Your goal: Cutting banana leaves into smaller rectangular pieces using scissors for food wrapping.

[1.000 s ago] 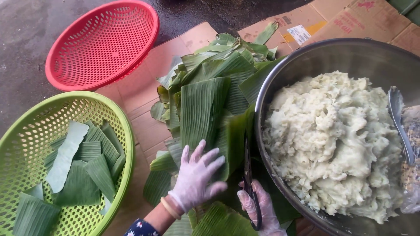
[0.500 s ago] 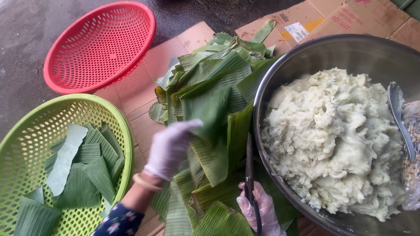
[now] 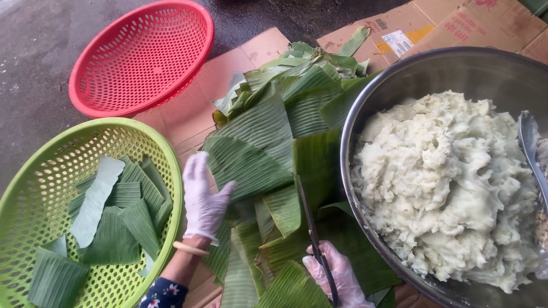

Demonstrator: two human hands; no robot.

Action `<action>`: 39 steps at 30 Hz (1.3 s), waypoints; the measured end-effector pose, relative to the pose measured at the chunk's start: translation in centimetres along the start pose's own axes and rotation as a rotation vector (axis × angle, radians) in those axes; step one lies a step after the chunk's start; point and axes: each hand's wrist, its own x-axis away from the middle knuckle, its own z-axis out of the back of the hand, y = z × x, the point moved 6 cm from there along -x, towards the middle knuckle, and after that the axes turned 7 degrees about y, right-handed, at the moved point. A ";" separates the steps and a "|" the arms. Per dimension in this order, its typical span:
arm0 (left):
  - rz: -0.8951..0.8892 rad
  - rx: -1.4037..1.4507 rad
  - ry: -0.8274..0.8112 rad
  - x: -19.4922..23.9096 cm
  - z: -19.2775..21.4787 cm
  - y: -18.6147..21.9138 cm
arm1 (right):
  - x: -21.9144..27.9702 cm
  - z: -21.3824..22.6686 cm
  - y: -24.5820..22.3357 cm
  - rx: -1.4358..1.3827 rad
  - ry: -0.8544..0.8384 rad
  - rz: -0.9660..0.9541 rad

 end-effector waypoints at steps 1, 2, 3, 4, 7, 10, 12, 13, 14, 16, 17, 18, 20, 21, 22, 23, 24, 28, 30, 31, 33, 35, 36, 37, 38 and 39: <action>0.153 -0.221 -0.225 -0.7 -0.8 -0.2 | -0.1 0.2 0.1 0.050 0.036 0.054; 0.308 -0.442 -0.450 -0.9 -1.2 -0.5 | -0.2 0.4 0.1 0.100 0.072 0.108; 0.311 -0.446 -0.444 -0.9 -1.0 -0.7 | -0.1 0.4 -0.5 0.100 0.065 0.110; 0.404 -0.388 -0.473 -0.6 -0.9 -1.2 | -0.1 0.9 -0.6 0.321 0.119 0.034; 0.489 -0.310 -0.469 0.6 -0.7 -1.0 | -0.2 2.2 -1.1 0.680 0.188 0.002; 0.611 -0.151 -0.387 2.8 -0.1 -2.4 | -0.6 3.2 0.8 0.962 0.212 0.041; 0.726 -0.001 -0.330 3.8 0.0 -3.9 | -0.6 3.5 0.5 1.107 0.231 0.044; 0.778 0.139 -0.280 4.2 -0.1 -4.6 | -0.3 3.2 0.0 1.291 0.098 -0.017; 0.826 0.278 -0.228 4.5 -0.2 -5.4 | 0.2 2.9 -0.4 1.471 -0.041 -0.081; 0.810 0.296 -0.232 4.1 0.4 -4.6 | 1.8 0.9 -4.5 1.293 0.055 0.236; 0.787 0.308 -0.237 3.8 0.6 -4.2 | 3.1 -0.3 -7.6 1.083 0.151 0.539; 0.790 0.317 -0.228 3.8 1.0 -4.0 | 3.0 -2.0 -9.8 1.092 0.149 0.548; 0.443 0.128 -0.228 2.8 1.7 -2.2 | 4.5 -6.0 -15.7 0.797 0.079 0.932; 0.437 0.143 -0.228 2.5 2.3 -0.7 | 3.9 -7.5 -18.4 0.807 0.090 0.938; 0.513 0.355 -0.268 2.5 2.6 0.7 | 3.2 -8.8 -21.1 0.720 0.080 0.896; 0.588 0.569 -0.308 2.5 2.9 2.2 | 2.5 -10.1 -23.8 0.634 0.069 0.854; 0.582 0.584 -0.310 2.7 3.2 2.6 | 0.9 -10.5 -24.2 0.645 0.079 0.861; 0.570 0.668 -0.460 2.8 4.7 3.1 | -1.8 -13.3 -25.4 0.501 0.018 0.629; 0.479 0.571 -0.482 2.3 6.2 2.6 | -0.5 -14.9 -25.5 0.430 -0.069 0.600; 0.195 0.451 -0.396 1.3 7.8 3.1 | 0.4 -15.5 -25.7 0.354 -0.104 0.651; -0.080 0.317 -0.306 0.5 9.7 3.5 | 2.5 -16.7 -26.5 0.275 -0.145 0.697; -0.162 0.154 -0.474 0.5 9.5 3.4 | 4.2 -15.8 -27.7 0.191 0.170 0.531; -0.160 0.151 -0.469 0.4 9.5 2.6 | 4.3 -15.7 -27.8 0.191 0.164 0.532; -0.074 0.226 -0.487 0.4 9.2 1.6 | 4.6 -15.0 -28.4 0.150 0.220 0.593; 0.013 0.302 -0.504 0.4 8.8 0.7 | 4.9 -14.2 -28.9 0.108 0.275 0.654; 0.012 0.310 -0.503 0.1 9.0 1.5 | 4.8 -13.6 -29.7 0.115 0.277 0.657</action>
